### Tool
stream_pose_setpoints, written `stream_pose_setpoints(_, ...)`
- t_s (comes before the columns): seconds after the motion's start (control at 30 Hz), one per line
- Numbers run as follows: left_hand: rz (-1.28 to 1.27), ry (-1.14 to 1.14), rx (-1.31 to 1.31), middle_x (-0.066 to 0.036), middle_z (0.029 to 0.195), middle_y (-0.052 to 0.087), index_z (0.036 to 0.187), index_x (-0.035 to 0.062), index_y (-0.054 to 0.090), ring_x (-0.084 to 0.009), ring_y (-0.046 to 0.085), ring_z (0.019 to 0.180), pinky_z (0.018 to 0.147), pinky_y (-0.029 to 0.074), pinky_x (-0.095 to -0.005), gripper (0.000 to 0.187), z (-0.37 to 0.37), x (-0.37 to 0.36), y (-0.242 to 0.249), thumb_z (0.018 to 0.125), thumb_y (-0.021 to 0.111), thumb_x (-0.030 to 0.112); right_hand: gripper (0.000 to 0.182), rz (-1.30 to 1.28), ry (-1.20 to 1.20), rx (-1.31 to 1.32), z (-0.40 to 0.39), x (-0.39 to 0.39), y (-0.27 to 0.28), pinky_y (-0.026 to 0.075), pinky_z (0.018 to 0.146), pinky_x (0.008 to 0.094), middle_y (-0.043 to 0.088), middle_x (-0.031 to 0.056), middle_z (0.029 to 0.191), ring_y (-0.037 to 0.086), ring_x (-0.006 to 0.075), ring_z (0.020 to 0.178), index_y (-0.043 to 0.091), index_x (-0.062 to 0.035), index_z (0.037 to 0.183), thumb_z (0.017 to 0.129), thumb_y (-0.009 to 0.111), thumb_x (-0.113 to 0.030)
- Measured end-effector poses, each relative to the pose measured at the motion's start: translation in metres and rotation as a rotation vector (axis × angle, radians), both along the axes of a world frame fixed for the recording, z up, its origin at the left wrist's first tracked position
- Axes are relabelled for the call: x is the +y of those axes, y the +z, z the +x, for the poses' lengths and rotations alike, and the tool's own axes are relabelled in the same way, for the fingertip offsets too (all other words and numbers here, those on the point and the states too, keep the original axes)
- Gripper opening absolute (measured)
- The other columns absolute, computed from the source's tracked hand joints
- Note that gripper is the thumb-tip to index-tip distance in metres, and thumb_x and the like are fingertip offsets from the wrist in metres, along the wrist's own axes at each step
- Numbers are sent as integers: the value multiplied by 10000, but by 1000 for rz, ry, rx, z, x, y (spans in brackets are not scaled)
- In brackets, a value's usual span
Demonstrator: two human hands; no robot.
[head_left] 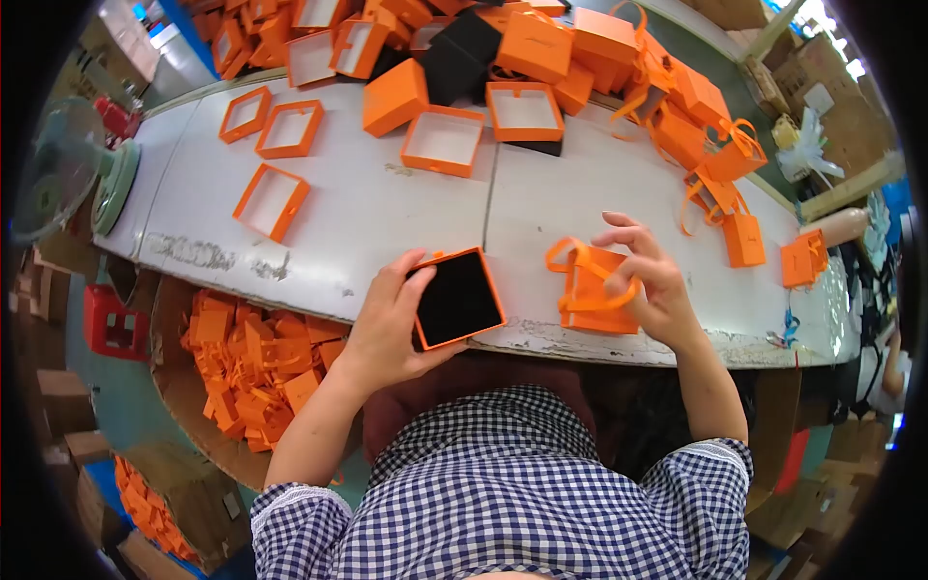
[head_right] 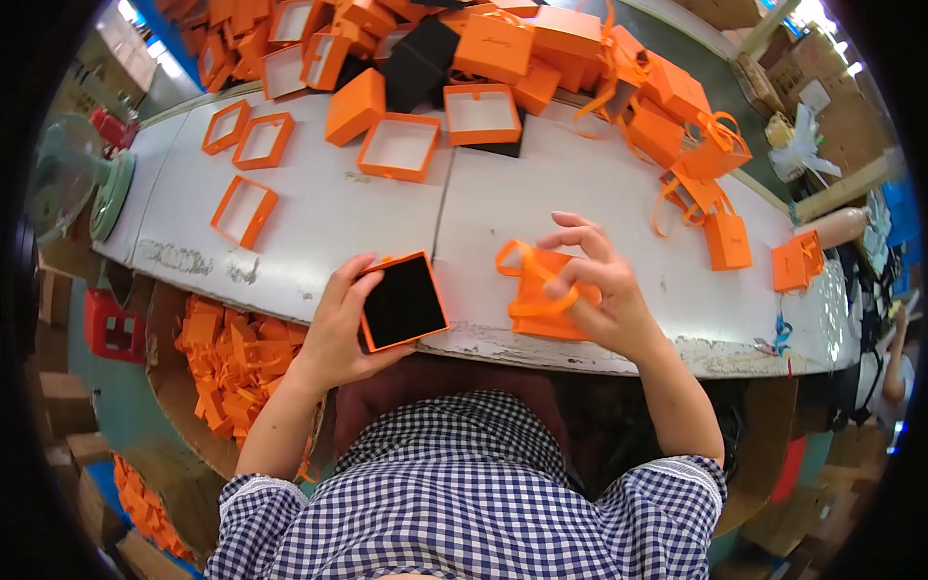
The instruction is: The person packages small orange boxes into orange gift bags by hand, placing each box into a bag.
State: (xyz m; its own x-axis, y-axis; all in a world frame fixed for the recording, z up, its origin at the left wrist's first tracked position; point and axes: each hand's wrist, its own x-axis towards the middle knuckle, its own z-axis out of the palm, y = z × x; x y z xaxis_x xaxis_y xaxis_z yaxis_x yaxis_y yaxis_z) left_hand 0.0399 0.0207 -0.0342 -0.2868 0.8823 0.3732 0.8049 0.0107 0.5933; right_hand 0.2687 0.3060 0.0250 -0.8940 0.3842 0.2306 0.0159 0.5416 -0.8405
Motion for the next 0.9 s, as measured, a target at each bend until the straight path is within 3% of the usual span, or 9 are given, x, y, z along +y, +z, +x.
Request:
stream_pose_setpoints(0.03, -28, 24, 41, -257, 1532, 406, 1393, -7, 534, -455, 458, 1377, 1124, 442, -508, 913, 0, 0, 2, 656, 966, 315, 349, 439, 191, -69, 10, 4, 8, 453, 1096, 506, 574, 235, 1412, 516, 390, 1387, 593, -5, 938, 805, 859, -188)
stream_pose_setpoints(0.07, -54, 48, 82, -256, 1573, 369, 1400, 12, 540, -458, 447, 1378, 1123, 436, -516, 939, 1, 0, 5, 636, 975, 343, 502, 492, 142, -218, 21, -3, 14, 429, 1120, 523, 493, 269, 1492, 481, 446, 1399, 558, -9, 930, 708, 930, -261)
stream_pose_setpoints(0.17, -213, -67, 221, -236, 1657, 279, 1402, 37, 553, -470, 441, 1359, 1111, 430, -533, 989, -3, -4, 35, 589, 985, 397, 574, 548, 92, -388, 39, -1, 10, 498, 1012, 476, 450, 251, 1538, 512, 477, 1318, 497, -29, 915, 668, 962, -258)
stream_pose_setpoints(0.37, -324, -201, 73, -211, 1626, 360, 1321, 28, 560, -417, 505, 1272, 1103, 446, -493, 802, -20, 4, 41, 671, 932, 315, 613, 462, 93, -392, 33, 0, 9, 497, 1034, 482, 466, 263, 1513, 528, 474, 1279, 464, -33, 886, 622, 975, -245)
stream_pose_setpoints(0.43, -198, -223, 30, -193, 1597, 389, 1270, 36, 560, -416, 498, 1280, 1109, 442, -498, 742, -27, 5, 25, 677, 931, 284, 612, 453, 110, -373, 33, 2, 6, 490, 1054, 491, 478, 267, 1499, 531, 478, 1279, 476, -30, 890, 609, 976, -243)
stream_pose_setpoints(0.6, 11, -240, -202, -232, 1613, 299, 1497, 89, 349, -444, 324, 1503, 1213, 350, -509, 1067, -37, 4, 7, 664, 966, 345, 615, 433, 59, -408, 34, 3, 2, 520, 954, 431, 471, 230, 1512, 554, 414, 1214, 448, -43, 856, 606, 983, -214)
stream_pose_setpoints(0.7, -8, -179, -200, -231, 1595, 316, 1548, 66, 315, -446, 360, 1466, 1206, 342, -510, 1154, -31, 7, 14, 652, 970, 379, 607, 417, 67, -426, 32, 4, 5, 517, 947, 425, 475, 219, 1511, 557, 395, 1195, 454, -44, 849, 596, 983, -202)
stream_pose_setpoints(0.8, -91, -35, -22, -223, 1546, 378, 1558, 37, 309, -422, 421, 1403, 1188, 344, -491, 1143, -10, 12, 14, 670, 953, 357, 609, 379, 66, -436, 31, 3, 7, 496, 1047, 476, 478, 246, 1503, 520, 463, 1284, 475, -29, 887, 600, 983, -205)
stream_pose_setpoints(0.9, 22, 0, -50, -214, 1481, 443, 1540, 24, 337, -406, 462, 1341, 1170, 347, -477, 1069, 0, 18, 3, 693, 927, 303, 609, 418, 70, -390, 32, 5, 1, 503, 1039, 469, 480, 234, 1508, 534, 441, 1286, 489, -27, 903, 600, 985, -211)
